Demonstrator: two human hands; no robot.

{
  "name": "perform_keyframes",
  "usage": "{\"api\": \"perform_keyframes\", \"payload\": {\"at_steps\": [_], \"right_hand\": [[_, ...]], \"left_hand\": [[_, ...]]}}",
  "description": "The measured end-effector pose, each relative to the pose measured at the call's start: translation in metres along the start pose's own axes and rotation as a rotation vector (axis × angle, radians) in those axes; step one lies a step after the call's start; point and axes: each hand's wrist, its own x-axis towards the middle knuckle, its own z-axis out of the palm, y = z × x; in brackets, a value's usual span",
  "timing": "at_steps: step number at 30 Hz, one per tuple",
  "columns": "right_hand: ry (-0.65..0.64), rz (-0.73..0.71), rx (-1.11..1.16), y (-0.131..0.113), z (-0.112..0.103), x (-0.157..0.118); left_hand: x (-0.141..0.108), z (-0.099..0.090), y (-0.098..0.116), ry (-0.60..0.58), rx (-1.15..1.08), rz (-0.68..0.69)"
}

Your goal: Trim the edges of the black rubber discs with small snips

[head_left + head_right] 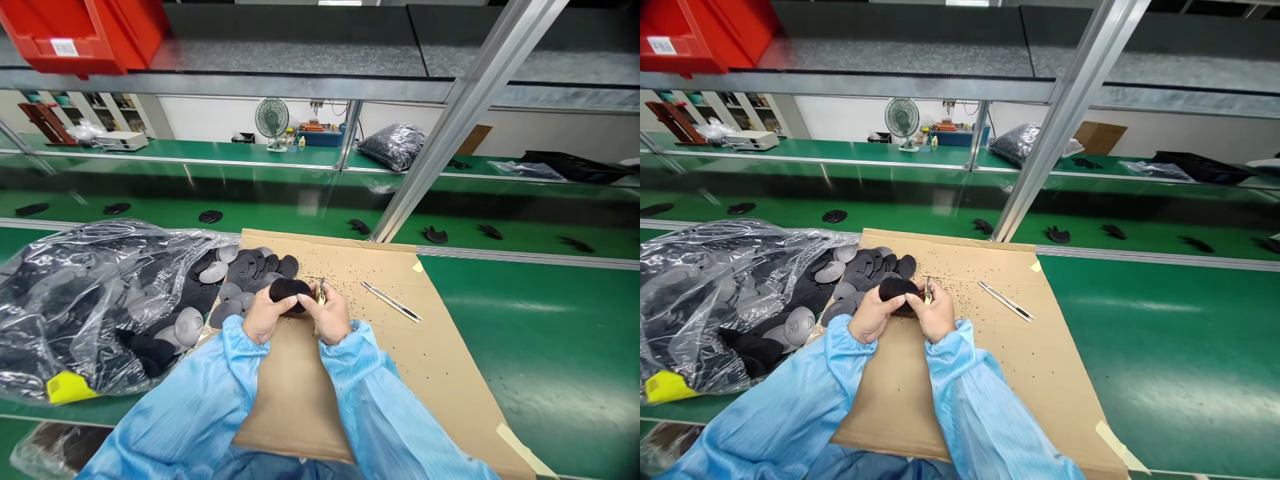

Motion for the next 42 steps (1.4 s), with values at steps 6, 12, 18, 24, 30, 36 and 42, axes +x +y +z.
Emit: {"api": "perform_keyframes", "payload": {"at_steps": [6, 12, 18, 24, 30, 36, 42], "right_hand": [[-0.106, -0.160, -0.020, -0.006, 0.002, -0.009], [-0.006, -0.338, -0.247, -0.012, 0.003, -0.015], [-0.086, -0.507, -0.334, -0.012, 0.001, -0.014], [-0.137, -0.594, -0.352, -0.012, 0.000, -0.013], [-0.130, -0.646, -0.434, -0.011, -0.002, -0.013], [-0.078, -0.664, -0.448, -0.012, -0.002, -0.014], [0.012, -0.447, -0.222, -0.008, 0.007, -0.015]], "left_hand": [[0.005, -0.007, 0.006, 0.055, -0.191, -0.215], [0.003, -0.009, 0.007, -0.040, -0.230, -0.365], [0.001, -0.009, 0.005, -0.066, -0.228, -0.346], [0.000, -0.007, 0.008, -0.073, -0.229, -0.348], [-0.001, -0.005, 0.006, -0.074, -0.177, -0.329], [-0.003, -0.002, 0.004, -0.089, -0.122, -0.321], [0.002, 0.000, 0.004, -0.020, -0.094, -0.100]]}}
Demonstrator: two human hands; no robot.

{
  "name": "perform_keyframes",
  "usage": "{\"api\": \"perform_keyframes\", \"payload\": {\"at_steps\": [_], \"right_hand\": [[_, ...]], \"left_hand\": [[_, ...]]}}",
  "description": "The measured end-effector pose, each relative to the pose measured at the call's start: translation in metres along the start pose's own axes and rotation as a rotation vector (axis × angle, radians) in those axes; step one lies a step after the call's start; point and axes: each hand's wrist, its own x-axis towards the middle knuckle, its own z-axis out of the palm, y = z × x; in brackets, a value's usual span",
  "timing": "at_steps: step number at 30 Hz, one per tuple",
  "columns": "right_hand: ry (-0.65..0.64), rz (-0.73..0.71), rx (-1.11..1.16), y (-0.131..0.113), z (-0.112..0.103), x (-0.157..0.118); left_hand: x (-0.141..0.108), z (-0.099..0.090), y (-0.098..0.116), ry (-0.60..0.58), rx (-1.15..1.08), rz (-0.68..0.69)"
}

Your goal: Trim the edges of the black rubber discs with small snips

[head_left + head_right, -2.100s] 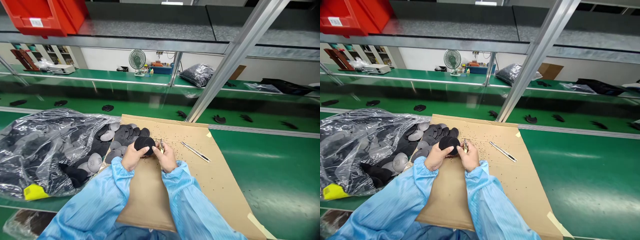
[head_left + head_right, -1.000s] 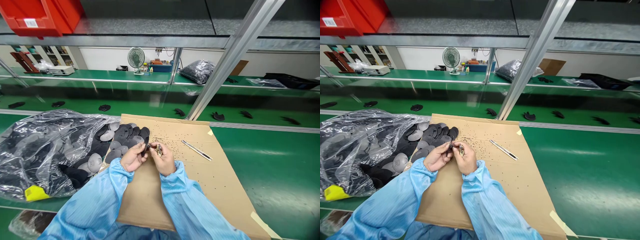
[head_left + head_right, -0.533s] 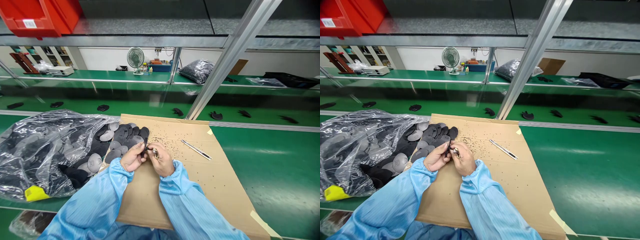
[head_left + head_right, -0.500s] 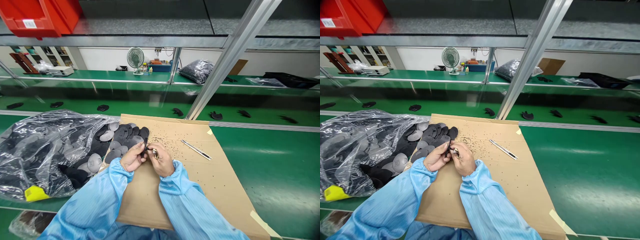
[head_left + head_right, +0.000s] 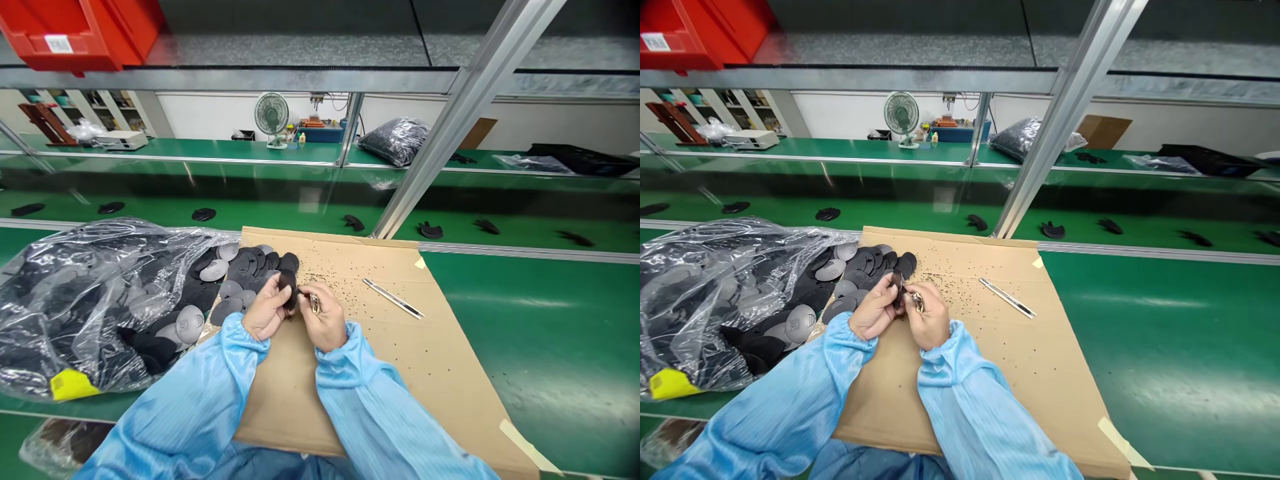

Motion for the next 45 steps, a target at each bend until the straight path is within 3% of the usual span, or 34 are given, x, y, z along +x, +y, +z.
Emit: {"api": "perform_keyframes", "payload": {"at_steps": [3, 7, 12, 19, 38, 40, 42, 45], "right_hand": [[0.019, 0.276, 0.171, 0.005, 0.002, 0.001], [0.018, 0.575, 0.508, 0.013, -0.001, 0.007], [0.096, 0.734, 0.750, 0.015, -0.003, 0.013], [0.112, 0.806, 0.835, 0.013, -0.003, 0.013], [0.105, 0.865, 0.718, 0.018, -0.006, 0.018], [0.118, 0.842, 0.684, 0.021, -0.007, 0.020], [0.155, 0.780, 0.624, 0.026, -0.010, 0.024], [0.375, 0.580, 0.372, 0.035, -0.022, 0.029]], "left_hand": [[0.003, -0.003, 0.002, 0.072, 0.116, 0.246], [0.002, -0.010, 0.005, 0.117, 0.492, 0.545], [-0.002, -0.015, 0.002, 0.103, 0.815, 0.730], [0.001, -0.020, -0.004, 0.003, 1.086, 1.000], [0.002, -0.016, -0.015, -0.037, 1.090, 0.963], [0.003, -0.015, -0.015, 0.031, 1.084, 0.940], [0.004, -0.012, -0.012, 0.172, 1.078, 0.872], [0.005, -0.008, -0.001, 0.436, 1.049, 0.731]]}}
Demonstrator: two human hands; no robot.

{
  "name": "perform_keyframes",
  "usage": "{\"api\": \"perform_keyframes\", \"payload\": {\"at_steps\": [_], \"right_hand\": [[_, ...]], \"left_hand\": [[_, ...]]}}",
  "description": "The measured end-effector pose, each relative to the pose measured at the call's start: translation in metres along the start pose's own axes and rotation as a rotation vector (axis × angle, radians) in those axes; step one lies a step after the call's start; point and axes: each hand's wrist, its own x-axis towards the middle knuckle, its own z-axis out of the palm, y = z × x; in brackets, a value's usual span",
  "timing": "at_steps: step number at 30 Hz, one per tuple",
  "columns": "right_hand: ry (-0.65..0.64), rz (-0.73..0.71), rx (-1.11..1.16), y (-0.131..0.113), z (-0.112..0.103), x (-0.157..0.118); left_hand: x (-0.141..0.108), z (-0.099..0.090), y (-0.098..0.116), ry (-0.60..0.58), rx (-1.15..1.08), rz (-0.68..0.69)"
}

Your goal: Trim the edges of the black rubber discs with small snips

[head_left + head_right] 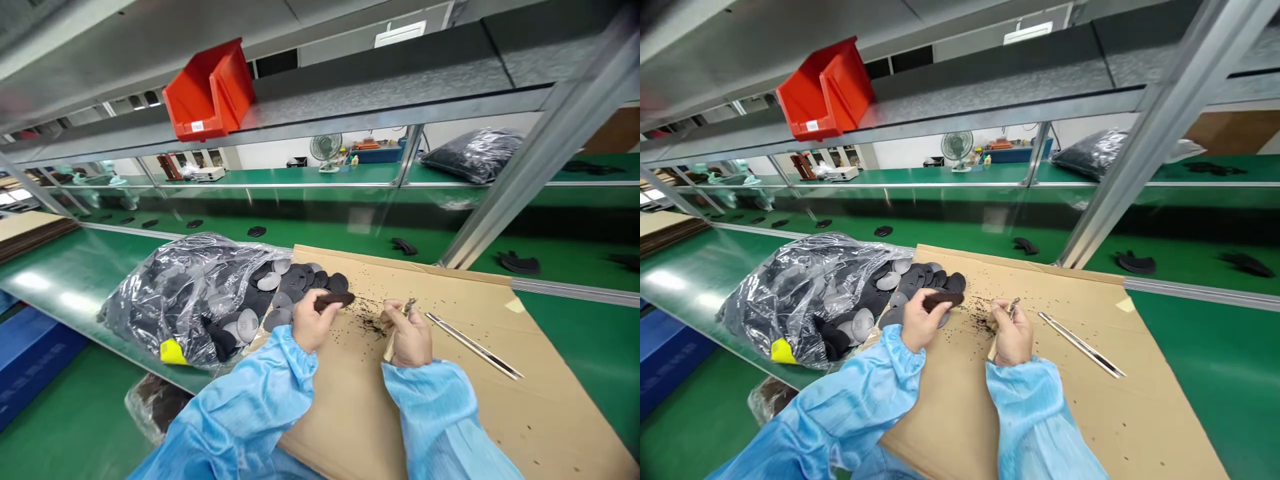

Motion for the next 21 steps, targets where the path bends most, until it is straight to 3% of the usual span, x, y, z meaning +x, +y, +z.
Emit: {"api": "perform_keyframes", "payload": {"at_steps": [2, 4, 7, 13, 17, 21], "right_hand": [[0.202, -0.239, -0.131, 0.000, -0.008, 0.008], [0.313, -0.382, -0.194, 0.002, -0.014, 0.015], [0.328, -0.368, -0.167, 0.011, -0.017, 0.023], [0.426, -0.291, -0.288, 0.031, -0.013, 0.030], [0.415, -0.307, -0.290, 0.034, -0.013, 0.029], [0.438, -0.355, -0.333, 0.032, -0.008, 0.026]], "left_hand": [[0.011, -0.005, 0.004, 0.025, 0.008, -0.057], [0.029, -0.008, 0.004, -0.013, -0.001, -0.031], [0.068, -0.008, -0.002, -0.095, 0.116, -0.010], [0.163, 0.011, -0.011, -0.156, 0.699, 0.043], [0.204, 0.036, -0.010, -0.187, 0.947, -0.002], [0.214, 0.091, -0.008, -0.260, 0.973, -0.076]]}}
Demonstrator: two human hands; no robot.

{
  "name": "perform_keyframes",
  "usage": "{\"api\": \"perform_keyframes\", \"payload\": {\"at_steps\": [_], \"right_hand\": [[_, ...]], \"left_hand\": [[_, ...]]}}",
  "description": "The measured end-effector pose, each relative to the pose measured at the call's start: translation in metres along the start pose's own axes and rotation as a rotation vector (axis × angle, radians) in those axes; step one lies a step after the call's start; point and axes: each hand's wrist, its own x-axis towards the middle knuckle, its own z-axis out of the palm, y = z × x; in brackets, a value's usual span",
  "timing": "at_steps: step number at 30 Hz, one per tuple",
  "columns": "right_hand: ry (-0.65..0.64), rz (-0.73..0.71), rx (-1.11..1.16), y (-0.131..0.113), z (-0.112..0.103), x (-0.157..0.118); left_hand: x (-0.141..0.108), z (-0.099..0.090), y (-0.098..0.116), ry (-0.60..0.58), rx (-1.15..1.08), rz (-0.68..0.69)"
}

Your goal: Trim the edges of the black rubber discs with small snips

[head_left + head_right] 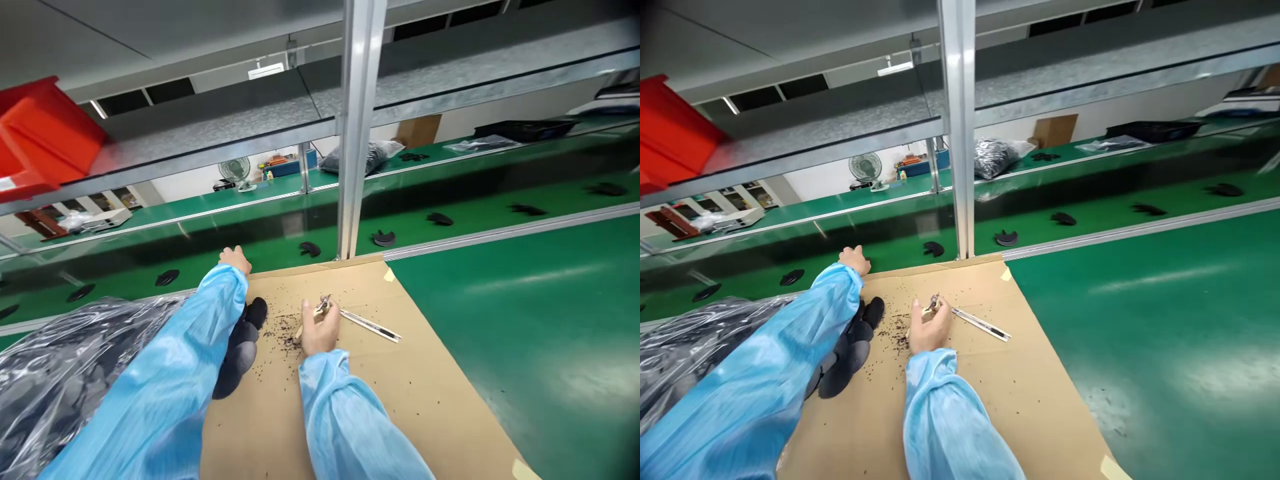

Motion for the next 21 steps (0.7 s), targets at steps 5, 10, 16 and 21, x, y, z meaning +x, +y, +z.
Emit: {"api": "perform_keyframes", "payload": {"at_steps": [5, 10, 16, 21], "right_hand": [[0.015, -0.172, -0.095, -0.009, -0.001, -0.004], [-0.024, -0.193, -0.141, -0.013, -0.004, -0.004], [-0.032, -0.210, -0.139, -0.010, -0.005, -0.001], [-0.049, -0.284, -0.093, -0.011, -0.007, 0.003]], "left_hand": [[0.004, 0.047, 0.086, -0.212, -0.072, 0.270], [-0.001, 0.074, 0.137, -0.343, -0.100, 0.356], [-0.017, 0.046, 0.124, -0.188, -0.196, 0.355], [-0.065, -0.006, 0.072, 0.079, -0.524, 0.256]]}}
